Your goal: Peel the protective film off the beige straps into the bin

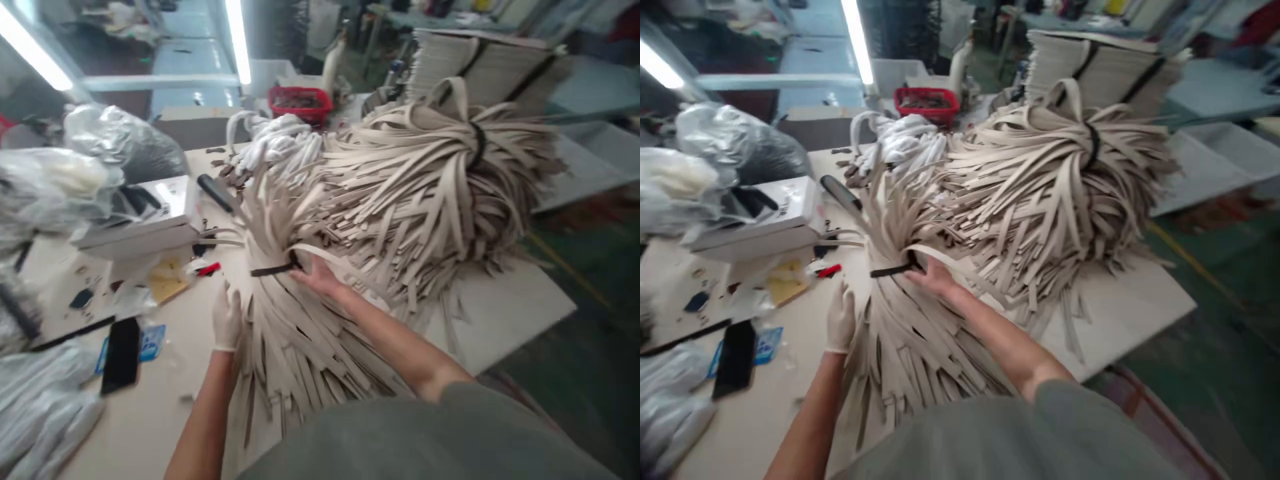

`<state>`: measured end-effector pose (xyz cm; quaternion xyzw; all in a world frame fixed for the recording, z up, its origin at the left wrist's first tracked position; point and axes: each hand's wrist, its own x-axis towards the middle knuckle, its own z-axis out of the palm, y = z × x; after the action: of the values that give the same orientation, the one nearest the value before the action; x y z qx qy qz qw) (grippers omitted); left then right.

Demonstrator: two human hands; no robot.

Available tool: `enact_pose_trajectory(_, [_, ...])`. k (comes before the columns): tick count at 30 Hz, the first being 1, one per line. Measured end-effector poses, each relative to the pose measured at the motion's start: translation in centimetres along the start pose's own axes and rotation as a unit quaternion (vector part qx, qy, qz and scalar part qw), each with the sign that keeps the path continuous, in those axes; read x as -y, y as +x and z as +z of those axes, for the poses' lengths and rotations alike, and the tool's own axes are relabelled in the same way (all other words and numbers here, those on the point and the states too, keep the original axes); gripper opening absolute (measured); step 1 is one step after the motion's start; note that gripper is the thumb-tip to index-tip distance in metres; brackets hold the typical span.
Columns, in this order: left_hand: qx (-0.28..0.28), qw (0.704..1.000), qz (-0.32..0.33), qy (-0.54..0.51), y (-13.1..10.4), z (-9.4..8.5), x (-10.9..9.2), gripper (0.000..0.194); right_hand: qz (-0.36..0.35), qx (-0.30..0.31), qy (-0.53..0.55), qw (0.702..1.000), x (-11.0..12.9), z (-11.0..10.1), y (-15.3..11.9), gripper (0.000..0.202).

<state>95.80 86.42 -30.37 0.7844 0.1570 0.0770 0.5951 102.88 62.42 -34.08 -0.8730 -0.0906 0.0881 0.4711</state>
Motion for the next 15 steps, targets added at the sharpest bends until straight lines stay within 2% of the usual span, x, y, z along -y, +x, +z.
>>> enact_pose_trajectory(1, [-0.016,0.993,-0.008,0.115,-1.0,-1.1,2.6,0.070,0.015,-0.001,-0.017,1.000,-0.5,-0.1,-0.9,0.083])
enact_pose_trajectory(2, [-0.006,0.979,0.000,0.205,-2.2,-2.3,5.2,0.071,0.027,0.006,-0.032,0.999,-1.0,0.0,-2.1,0.086])
enact_pose_trajectory(4, [0.033,0.950,0.036,0.309,-5.3,-4.3,9.9,0.073,0.033,0.029,-0.052,0.998,-1.9,0.1,-5.2,0.085])
enact_pose_trajectory(6, [0.051,0.931,0.075,0.354,-8.4,-5.9,13.1,0.071,0.030,0.045,-0.066,0.996,-2.7,-0.5,-8.4,0.085])
enact_pose_trajectory(8, [0.034,0.923,0.093,0.371,-10.9,-7.0,14.4,0.070,0.041,0.053,-0.080,0.995,-3.4,-1.8,-11.2,0.082])
enact_pose_trajectory(11, [-0.005,0.911,0.105,0.399,-13.1,-7.4,14.5,0.069,0.072,0.052,-0.094,0.992,-3.8,-3.4,-13.7,0.070])
enact_pose_trajectory(13, [-0.009,0.895,0.114,0.431,-13.7,-7.0,14.1,0.066,0.085,0.051,-0.098,0.990,-3.3,-3.1,-14.5,0.075])
enact_pose_trajectory(15, [-0.017,0.879,0.112,0.462,-13.9,-6.3,13.8,0.060,0.112,0.076,-0.097,0.986,-2.0,-1.7,-15.0,0.091])
